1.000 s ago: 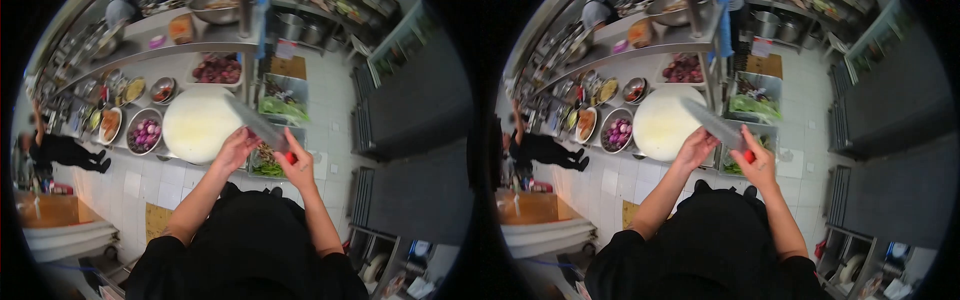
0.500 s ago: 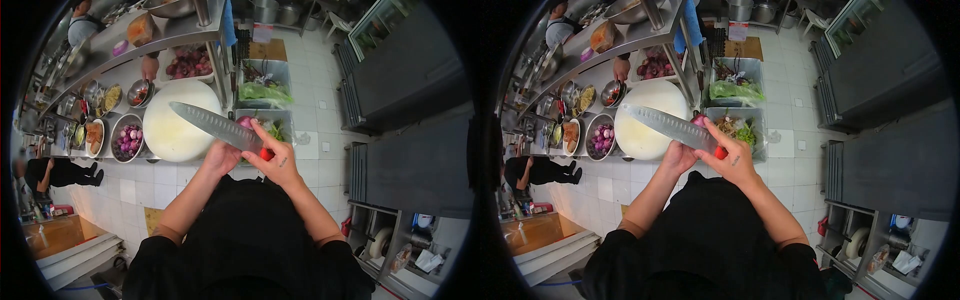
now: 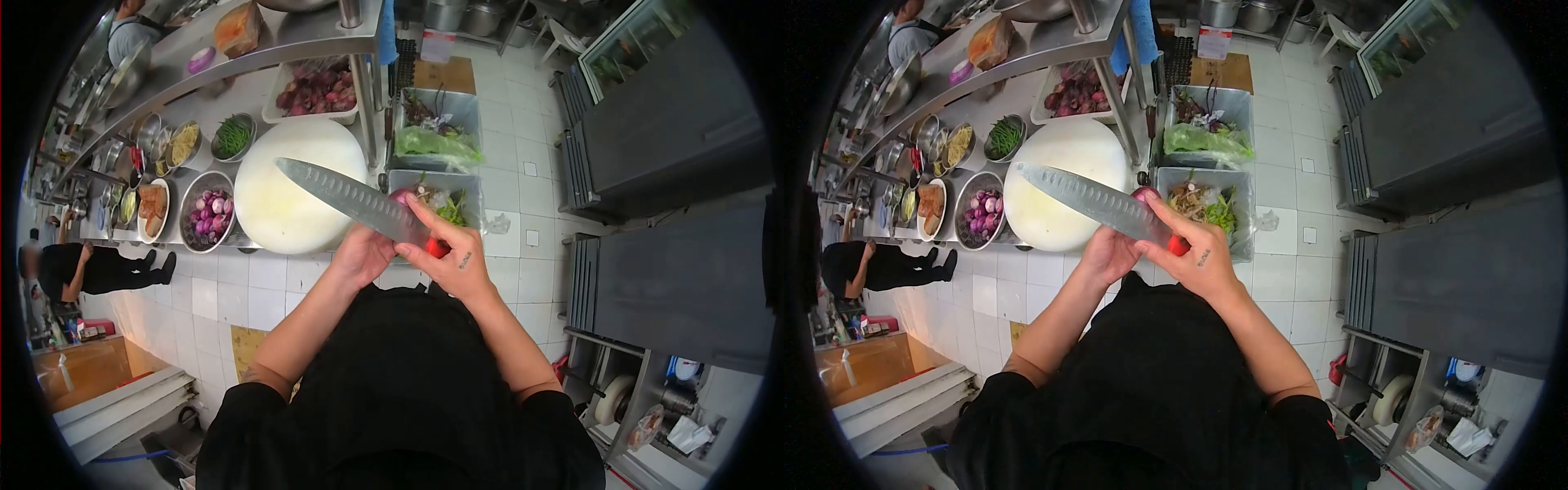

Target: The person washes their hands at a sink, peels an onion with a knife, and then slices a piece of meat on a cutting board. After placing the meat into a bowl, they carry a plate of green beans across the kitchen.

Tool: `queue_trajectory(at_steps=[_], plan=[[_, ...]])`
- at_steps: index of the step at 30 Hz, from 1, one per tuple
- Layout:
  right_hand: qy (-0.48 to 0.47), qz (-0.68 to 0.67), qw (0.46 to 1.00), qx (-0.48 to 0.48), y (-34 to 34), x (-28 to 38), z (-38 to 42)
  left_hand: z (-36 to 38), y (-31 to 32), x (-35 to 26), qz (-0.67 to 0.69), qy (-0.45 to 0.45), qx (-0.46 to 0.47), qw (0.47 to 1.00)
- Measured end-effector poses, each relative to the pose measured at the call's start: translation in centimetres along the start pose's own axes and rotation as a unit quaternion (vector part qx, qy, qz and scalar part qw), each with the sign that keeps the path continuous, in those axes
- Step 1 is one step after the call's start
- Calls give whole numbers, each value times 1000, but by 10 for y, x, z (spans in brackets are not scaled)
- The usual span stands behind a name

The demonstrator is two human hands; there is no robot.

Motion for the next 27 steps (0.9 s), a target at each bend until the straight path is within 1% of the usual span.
queue_trajectory(at_steps=[3, 6, 9, 12, 15, 18, 21, 24, 25, 27], plan=[[15, -11, 1000, 7, 2, 2, -1, 1, -4, 3, 2, -12, 2, 1000], [13, -4, 1000, 10, 4, 0, 1, 2, -7, 1, 2, -12, -19, 1000], [2, -8, 1000, 3, 5, 1, 1, 1, -10, 2, 8, -11, -16, 1000], [3, 12, 1000, 14, 8, -6, 4, 3, -9, -1, -28, 5, -36, 999], [-25, -32, 999, -15, 5, -4, 3, 2, -13, -3, -39, 20, -38, 998], [41, -35, 999, -7, 0, -23, 4, 2, -10, 1, -6, 7, -1, 1000], [205, -135, 969, -18, -13, -64, 1, 1, -8, 2, 25, -34, 15, 999], [208, -156, 966, -1, -19, -53, 2, 0, -5, -1, 26, -34, 21, 999], [169, -131, 976, 26, -14, -47, 4, -1, -5, -3, 13, -24, 8, 1000], [123, -115, 985, 48, -6, -33, 6, -2, -2, -6, -13, -5, -17, 1000]])
Point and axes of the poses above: each hand's wrist, its own z-axis away from the middle knuckle, its own y-axis out of the palm, x = y × z, the point moved 10 cm from there along -z, towards the middle knuckle, and after that the axes turned 13 degrees about -x, right-handed, at the moved point
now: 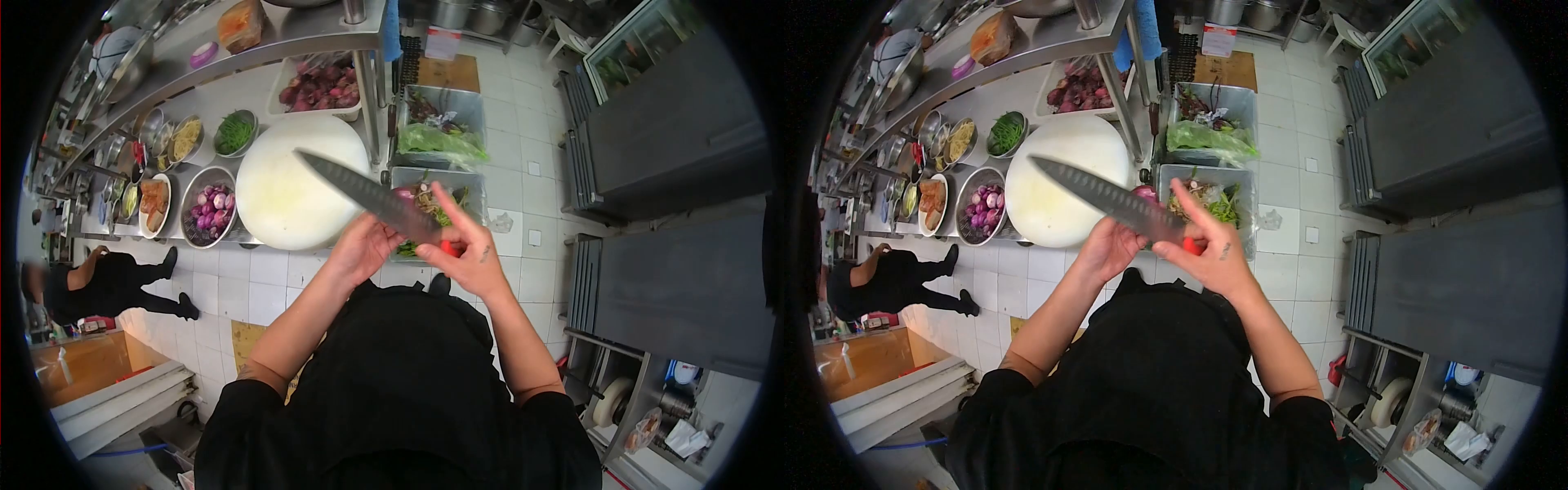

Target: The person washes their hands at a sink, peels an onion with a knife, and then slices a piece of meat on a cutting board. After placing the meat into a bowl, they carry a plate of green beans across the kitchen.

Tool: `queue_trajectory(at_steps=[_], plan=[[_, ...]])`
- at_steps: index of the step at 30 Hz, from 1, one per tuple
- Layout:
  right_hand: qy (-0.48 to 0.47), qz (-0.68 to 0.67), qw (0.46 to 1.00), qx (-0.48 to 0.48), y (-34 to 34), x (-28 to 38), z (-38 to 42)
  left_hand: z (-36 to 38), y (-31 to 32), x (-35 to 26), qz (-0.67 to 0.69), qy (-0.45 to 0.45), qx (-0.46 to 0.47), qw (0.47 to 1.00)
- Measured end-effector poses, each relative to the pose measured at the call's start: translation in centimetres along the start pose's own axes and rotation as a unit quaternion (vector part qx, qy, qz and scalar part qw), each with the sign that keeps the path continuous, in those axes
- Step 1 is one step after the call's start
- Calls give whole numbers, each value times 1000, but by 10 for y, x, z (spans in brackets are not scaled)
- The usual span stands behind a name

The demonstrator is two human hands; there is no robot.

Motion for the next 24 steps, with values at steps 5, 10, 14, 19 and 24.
queue_trajectory(at_steps=[5, 10, 14, 19, 24], plan=[[-11, 18, 1000, 23, 10, 3, -1, 0, 1, 0, -22, 0, 28, 999], [-40, 20, 999, 15, 11, 0, 0, -1, -2, -2, -12, 3, 15, 1000], [-3, 6, 1000, -1, 4, -22, -7, -5, -2, -3, -16, 15, 66, 998], [130, -43, 986, -98, -23, -56, -24, -6, 6, -20, -33, 43, 39, 998], [17, -7, 1000, -18, -3, -27, -3, -7, 0, -22, -25, 58, 14, 998]])
Point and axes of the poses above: each hand's wrist, its own z-axis away from the middle knuckle, its own y-axis out of the palm, x = y × z, the point moved 10 cm from there along -z, towards the middle knuckle, and after that the axes turned 13 degrees about -x, right-handed, at the moved point
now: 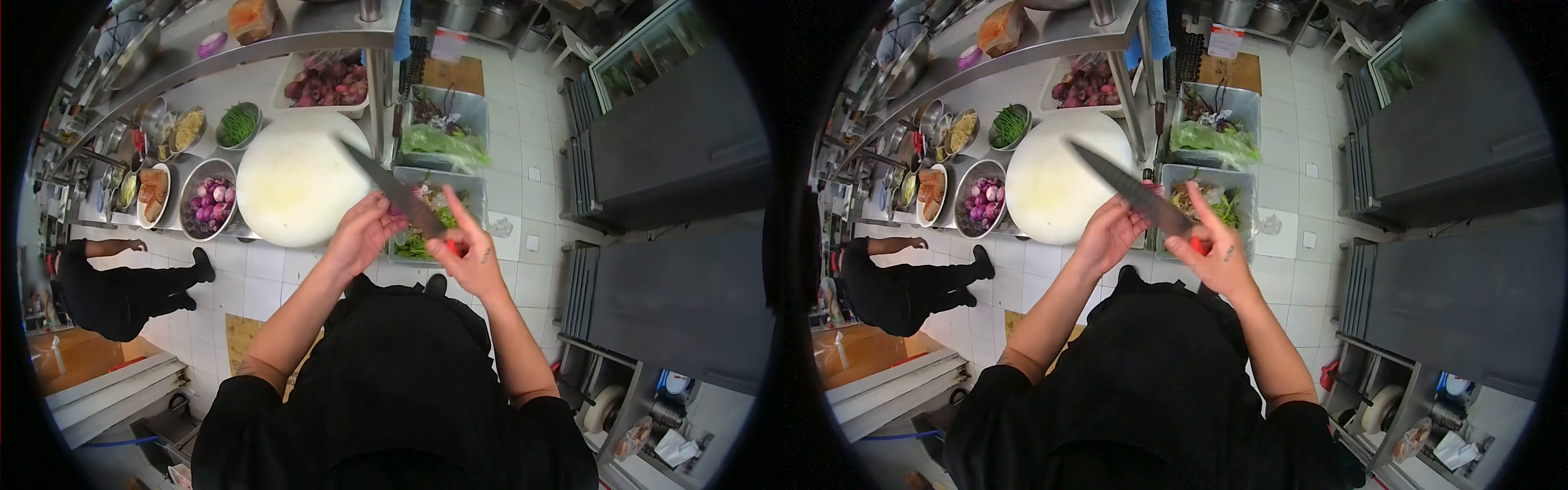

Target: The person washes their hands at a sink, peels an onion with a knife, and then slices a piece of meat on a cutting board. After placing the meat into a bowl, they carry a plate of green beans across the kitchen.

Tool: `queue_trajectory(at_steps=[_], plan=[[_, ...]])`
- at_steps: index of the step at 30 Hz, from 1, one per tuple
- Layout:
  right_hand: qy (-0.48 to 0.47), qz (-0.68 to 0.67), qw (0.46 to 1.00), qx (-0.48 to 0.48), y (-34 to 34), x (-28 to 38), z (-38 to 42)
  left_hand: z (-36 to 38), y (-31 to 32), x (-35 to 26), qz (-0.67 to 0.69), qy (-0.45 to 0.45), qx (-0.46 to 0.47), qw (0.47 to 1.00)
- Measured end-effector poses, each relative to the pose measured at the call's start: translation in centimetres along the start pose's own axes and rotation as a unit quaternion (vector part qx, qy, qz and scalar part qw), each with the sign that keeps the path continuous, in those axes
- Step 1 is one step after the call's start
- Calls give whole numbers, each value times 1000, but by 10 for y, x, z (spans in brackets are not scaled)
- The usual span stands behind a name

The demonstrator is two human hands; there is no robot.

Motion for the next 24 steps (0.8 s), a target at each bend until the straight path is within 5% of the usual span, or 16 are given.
queue_trajectory(at_steps=[11, 17, 21, 24], plan=[[50, -85, 992, 82, 27, 1, 15, 6, 6, 1, -20, -4, 26, 999], [109, -3, 991, -80, -21, -29, -6, 6, 1, 8, -5, -12, 51, 999], [-57, 86, 995, 0, 2, 16, 8, 3, -4, 9, -17, -7, 28, 999], [-64, 83, 993, 47, 19, 28, 11, 3, -5, 4, -48, -1, -3, 999]])
Point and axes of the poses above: each hand's wrist, its own z-axis away from the middle knuckle, its own y-axis out of the palm, x = y × z, the point moved 10 cm from there along -z, towards the middle knuckle, and after that the axes turned 13 degrees about -x, right-handed, at the moved point
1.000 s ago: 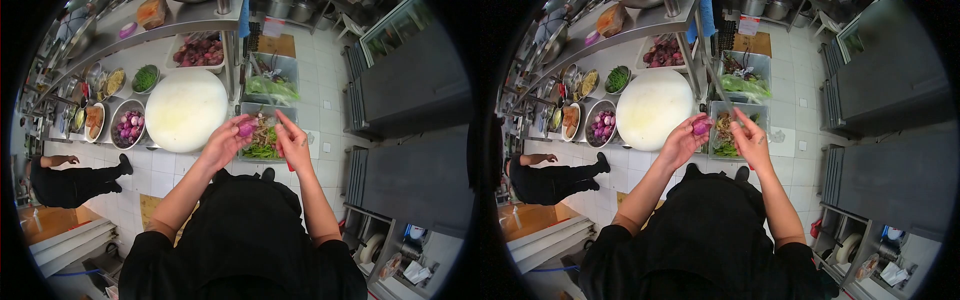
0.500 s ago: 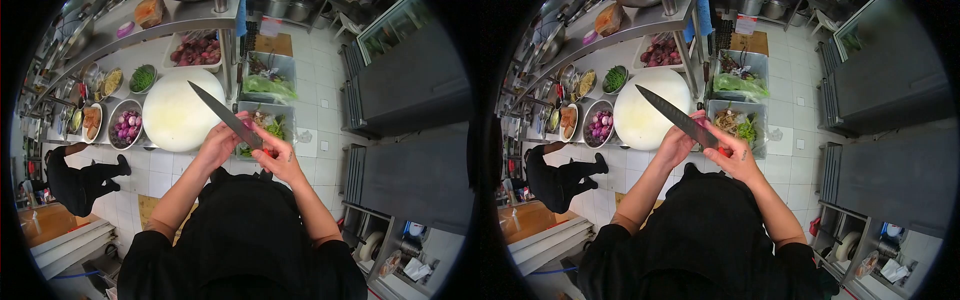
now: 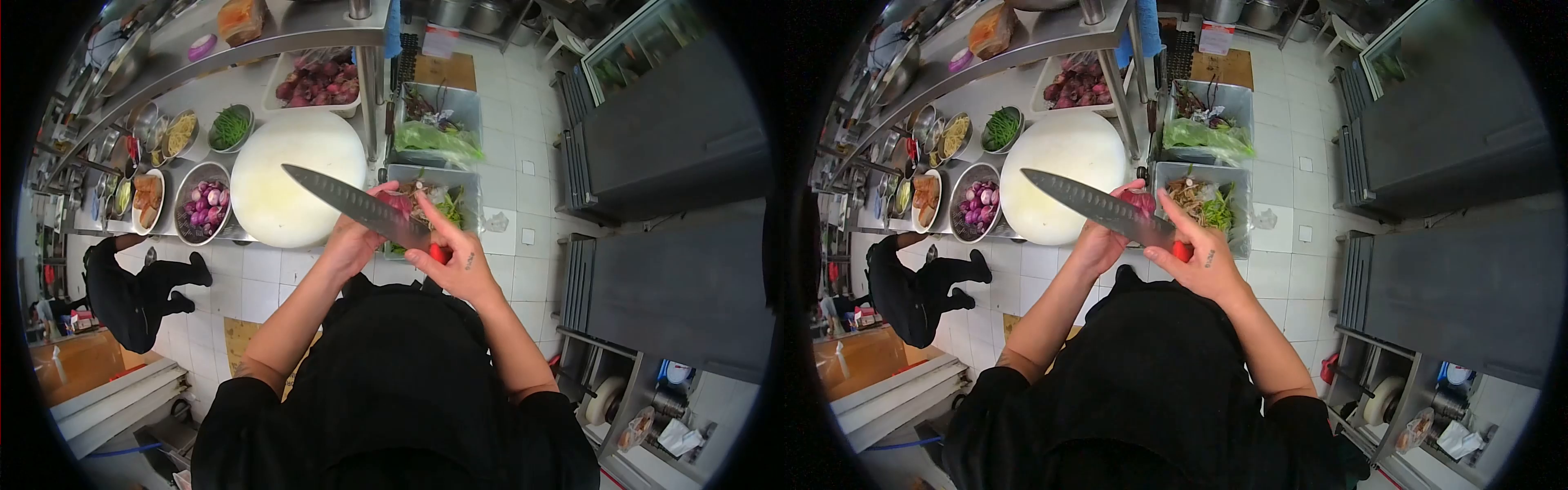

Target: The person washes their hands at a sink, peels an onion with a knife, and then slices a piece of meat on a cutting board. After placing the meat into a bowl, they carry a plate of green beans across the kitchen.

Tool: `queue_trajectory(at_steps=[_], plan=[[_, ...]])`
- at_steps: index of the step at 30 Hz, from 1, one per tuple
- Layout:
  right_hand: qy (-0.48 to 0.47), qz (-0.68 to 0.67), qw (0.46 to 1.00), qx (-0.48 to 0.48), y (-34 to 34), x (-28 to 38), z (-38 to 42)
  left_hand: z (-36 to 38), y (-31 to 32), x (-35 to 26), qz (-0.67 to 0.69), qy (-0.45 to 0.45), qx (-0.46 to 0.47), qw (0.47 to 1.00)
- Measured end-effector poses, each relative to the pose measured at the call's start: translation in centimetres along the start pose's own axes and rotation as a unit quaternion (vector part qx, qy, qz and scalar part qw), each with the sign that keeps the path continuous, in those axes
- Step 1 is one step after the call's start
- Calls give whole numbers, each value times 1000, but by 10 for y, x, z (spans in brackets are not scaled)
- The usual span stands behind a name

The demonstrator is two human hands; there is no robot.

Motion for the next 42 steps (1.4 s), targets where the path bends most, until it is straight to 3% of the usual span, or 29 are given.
queue_trajectory(at_steps=[2, 5, 8, 14, 42], plan=[[-5, 7, 1000, 8, 3, 0, -2, -1, -3, 2, 3, -5, -1, 1000], [85, -73, 992, -62, 0, -28, 0, -7, -9, 10, 41, -23, -9, 999], [218, -195, 948, -128, -3, -40, 4, -10, -11, 15, 80, -64, -15, 995], [-3, -2, 996, -91, 0, -7, -3, 0, 4, 16, 72, -45, -16, 996], [3, -69, 994, -81, 5, -21, 0, 10, 6, 17, 71, -12, 25, 997]])
Point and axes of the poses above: each hand's wrist, its own z-axis away from the middle knuckle, its own y-axis out of the palm, x = y × z, the point moved 10 cm from there along -z, towards the middle knuckle, and after that the axes turned 13 degrees about -x, right-handed, at the moved point
